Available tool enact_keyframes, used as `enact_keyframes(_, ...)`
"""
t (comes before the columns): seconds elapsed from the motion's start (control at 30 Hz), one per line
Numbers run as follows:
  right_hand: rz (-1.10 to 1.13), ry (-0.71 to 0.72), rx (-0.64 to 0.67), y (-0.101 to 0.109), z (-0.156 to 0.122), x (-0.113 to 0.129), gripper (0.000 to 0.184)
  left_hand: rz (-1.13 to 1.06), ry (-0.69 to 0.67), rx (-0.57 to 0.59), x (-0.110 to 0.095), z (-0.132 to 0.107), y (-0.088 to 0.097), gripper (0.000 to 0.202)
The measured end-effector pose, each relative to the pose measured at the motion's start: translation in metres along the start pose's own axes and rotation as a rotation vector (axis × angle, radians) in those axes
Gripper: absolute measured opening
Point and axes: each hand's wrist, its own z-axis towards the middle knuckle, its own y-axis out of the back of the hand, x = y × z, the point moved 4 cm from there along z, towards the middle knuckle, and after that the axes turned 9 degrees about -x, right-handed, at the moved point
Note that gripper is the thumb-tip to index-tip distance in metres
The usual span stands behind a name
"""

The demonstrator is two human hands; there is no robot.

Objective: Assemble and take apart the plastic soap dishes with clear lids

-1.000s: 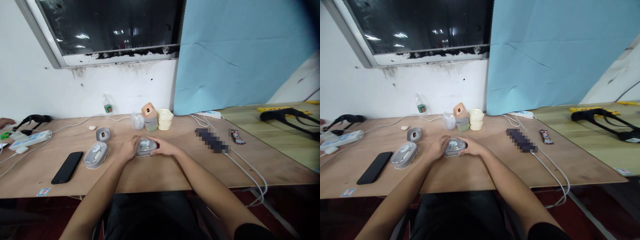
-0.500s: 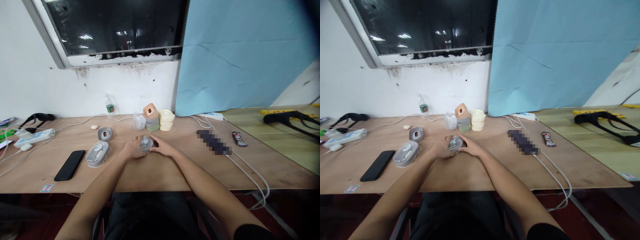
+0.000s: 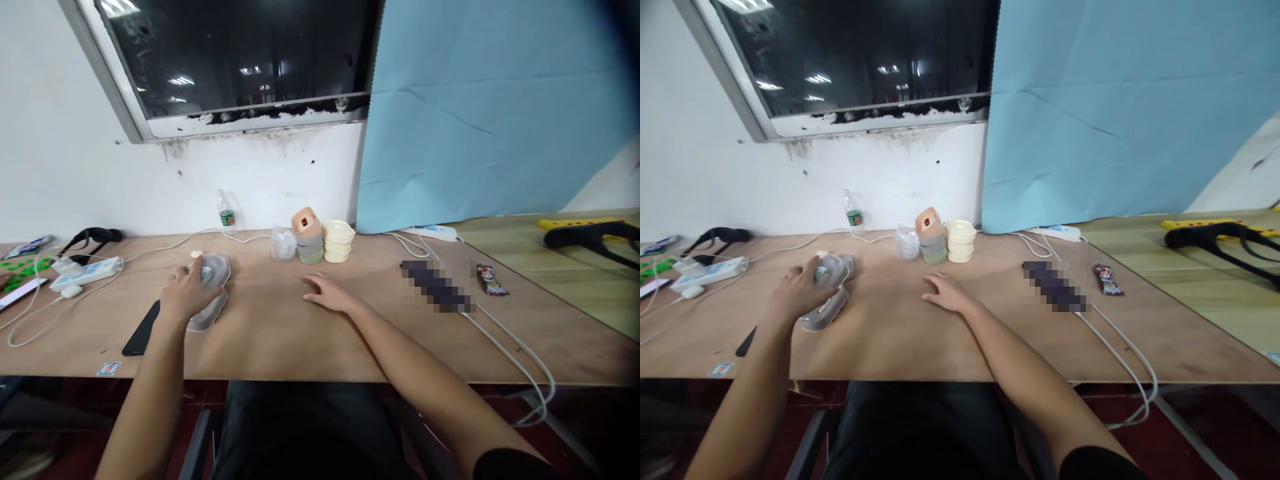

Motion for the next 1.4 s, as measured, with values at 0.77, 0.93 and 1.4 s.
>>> enact_keyframes(0.77,0.105,-0.127,-0.217,0.003,0.005,-0.013,0.049,-0.069,-0.275,-0.238,-0.097,-0.002,-0.017,0.072)
enact_keyframes(0.93,0.058,-0.293,-0.690,0.051,0.022,-0.032,0.044,-0.199,-0.243,-0.101,-0.130,0.017,-0.069,0.069)
enact_keyframes(1.4,-0.176,-0.381,-0.691,0.087,0.028,-0.075,0.054,-0.356,0.298,0.120,-0.089,0.059,-0.127,0.088)
